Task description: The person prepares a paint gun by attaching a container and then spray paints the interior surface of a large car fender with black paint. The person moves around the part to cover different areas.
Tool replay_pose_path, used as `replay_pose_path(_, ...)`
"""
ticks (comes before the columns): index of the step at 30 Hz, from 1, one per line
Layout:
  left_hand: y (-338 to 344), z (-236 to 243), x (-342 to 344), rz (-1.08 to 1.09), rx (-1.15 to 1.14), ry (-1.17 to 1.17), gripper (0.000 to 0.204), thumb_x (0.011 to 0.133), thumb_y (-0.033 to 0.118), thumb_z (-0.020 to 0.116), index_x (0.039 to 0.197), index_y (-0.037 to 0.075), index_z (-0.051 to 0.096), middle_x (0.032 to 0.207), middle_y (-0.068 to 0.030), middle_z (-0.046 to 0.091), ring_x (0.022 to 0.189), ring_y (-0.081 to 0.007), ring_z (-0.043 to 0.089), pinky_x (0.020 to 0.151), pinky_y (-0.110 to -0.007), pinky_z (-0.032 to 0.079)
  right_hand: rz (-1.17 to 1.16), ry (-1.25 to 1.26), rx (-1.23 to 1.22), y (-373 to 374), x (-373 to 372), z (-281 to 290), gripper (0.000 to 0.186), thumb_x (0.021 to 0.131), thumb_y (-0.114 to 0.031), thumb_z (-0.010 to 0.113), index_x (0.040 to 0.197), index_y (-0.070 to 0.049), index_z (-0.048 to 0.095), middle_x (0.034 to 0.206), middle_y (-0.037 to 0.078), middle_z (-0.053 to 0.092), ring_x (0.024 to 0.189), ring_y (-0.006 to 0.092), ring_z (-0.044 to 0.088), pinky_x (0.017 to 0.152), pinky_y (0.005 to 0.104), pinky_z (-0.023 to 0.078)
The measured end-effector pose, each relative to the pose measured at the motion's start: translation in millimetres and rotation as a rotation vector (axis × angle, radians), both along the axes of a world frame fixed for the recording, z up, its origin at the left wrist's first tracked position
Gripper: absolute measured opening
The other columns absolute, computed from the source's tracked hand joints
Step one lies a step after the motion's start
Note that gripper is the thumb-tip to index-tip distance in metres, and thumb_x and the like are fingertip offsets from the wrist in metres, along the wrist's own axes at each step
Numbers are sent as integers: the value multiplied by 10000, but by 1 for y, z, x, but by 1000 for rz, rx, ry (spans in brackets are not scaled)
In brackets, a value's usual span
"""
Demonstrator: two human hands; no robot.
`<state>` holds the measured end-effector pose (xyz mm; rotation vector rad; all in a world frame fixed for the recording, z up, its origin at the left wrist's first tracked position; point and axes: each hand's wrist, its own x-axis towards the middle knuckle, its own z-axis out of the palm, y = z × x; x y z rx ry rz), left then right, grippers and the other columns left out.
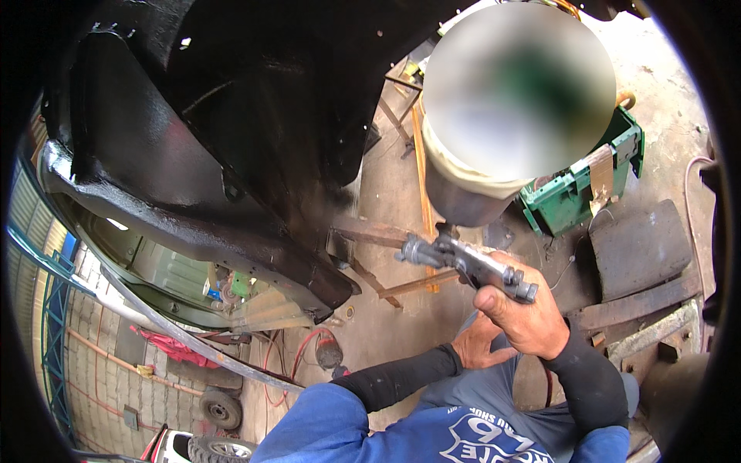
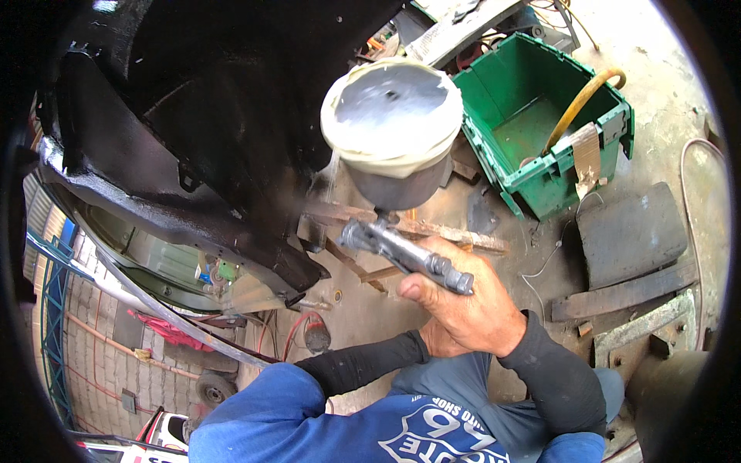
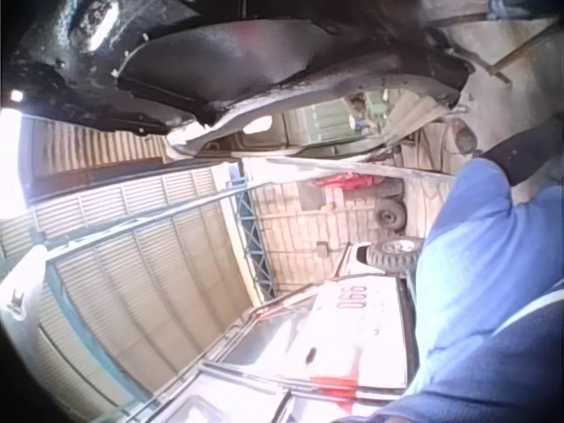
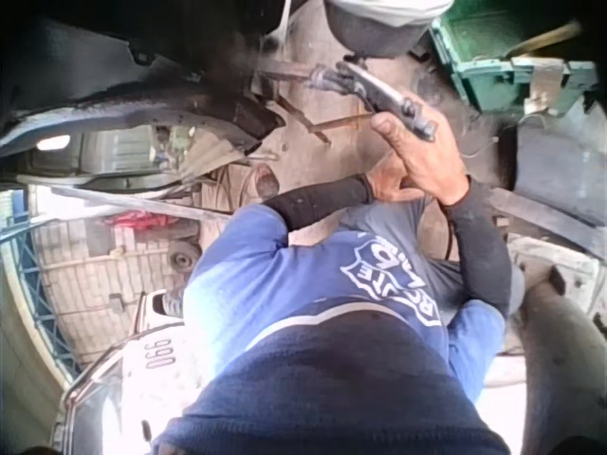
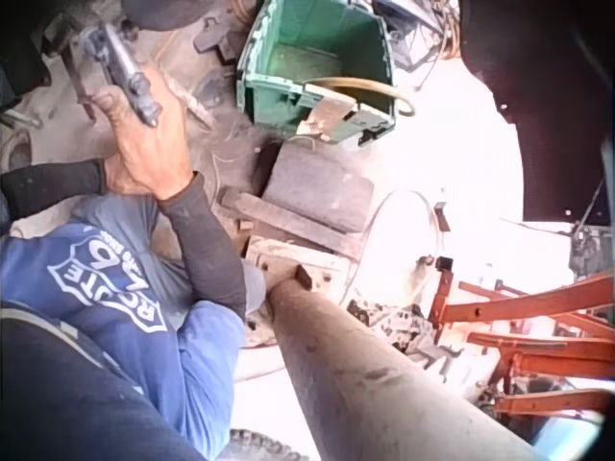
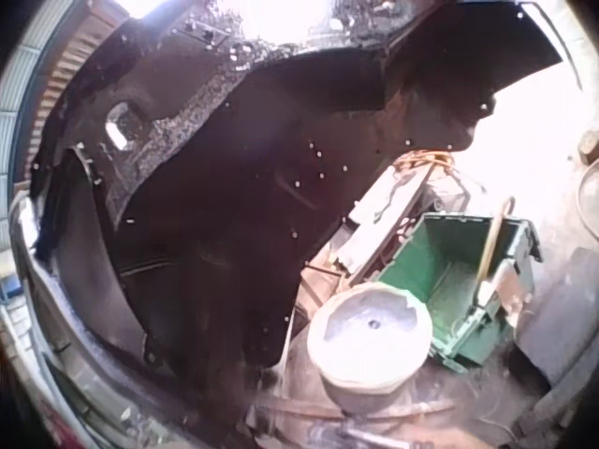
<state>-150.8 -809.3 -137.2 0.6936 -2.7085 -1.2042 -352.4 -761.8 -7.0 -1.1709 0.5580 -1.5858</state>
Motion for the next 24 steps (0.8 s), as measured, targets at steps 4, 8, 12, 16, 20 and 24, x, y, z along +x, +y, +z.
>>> replay_pose_path(4,0,8,-3,-3,-148,34,621,799,307,693,1314,24,492,1363,-200,467,1315,-358,388,1107,-466,248,-80,-137,7,-8,-1,3,481,869,-419,723,1053,14,620,854,9,576,812,85,511,715,256,445)
replay_pose_path(8,-1,11,-3,-63,-322,31,596,783,301,701,1277,30,507,1333,-180,481,1290,-342,404,1102,-454,253,-213,-125,-33,-5,-7,3,559,847,-434,727,1131,34,613,956,81,642,832,145,575,773,290,472)
replay_pose_path(12,-3,5,0,14,-102,60,612,781,307,701,1287,26,501,1338,-199,472,1292,-354,401,1107,-461,247,-260,-36,-87,-4,-9,0,504,822,-368,767,1115,16,623,943,101,653,816,157,593,750,295,481)
replay_pose_path(16,-5,2,3,9,-60,-8,655,784,314,698,1324,13,480,1354,-226,459,1304,-381,388,1104,-478,250,-232,182,-145,-9,-9,-7,451,815,-291,782,1123,-4,621,853,120,635,750,177,583,708,309,477)
replay_pose_path(20,-4,4,4,21,-40,-14,686,792,318,691,1358,9,456,1366,-236,452,1314,-403,376,1098,-486,256,-148,179,-131,-12,-9,-11,534,836,-454,736,1068,15,631,841,89,625,710,141,589,627,307,478)
replay_pose_path(24,-2,12,1,8,-69,11,654,796,317,680,1347,40,462,1376,-204,450,1303,-362,399,1098,-470,264,-219,150,-205,-14,-16,0,436,824,-323,777,1063,14,637,832,99,628,712,167,585,671,315,478)
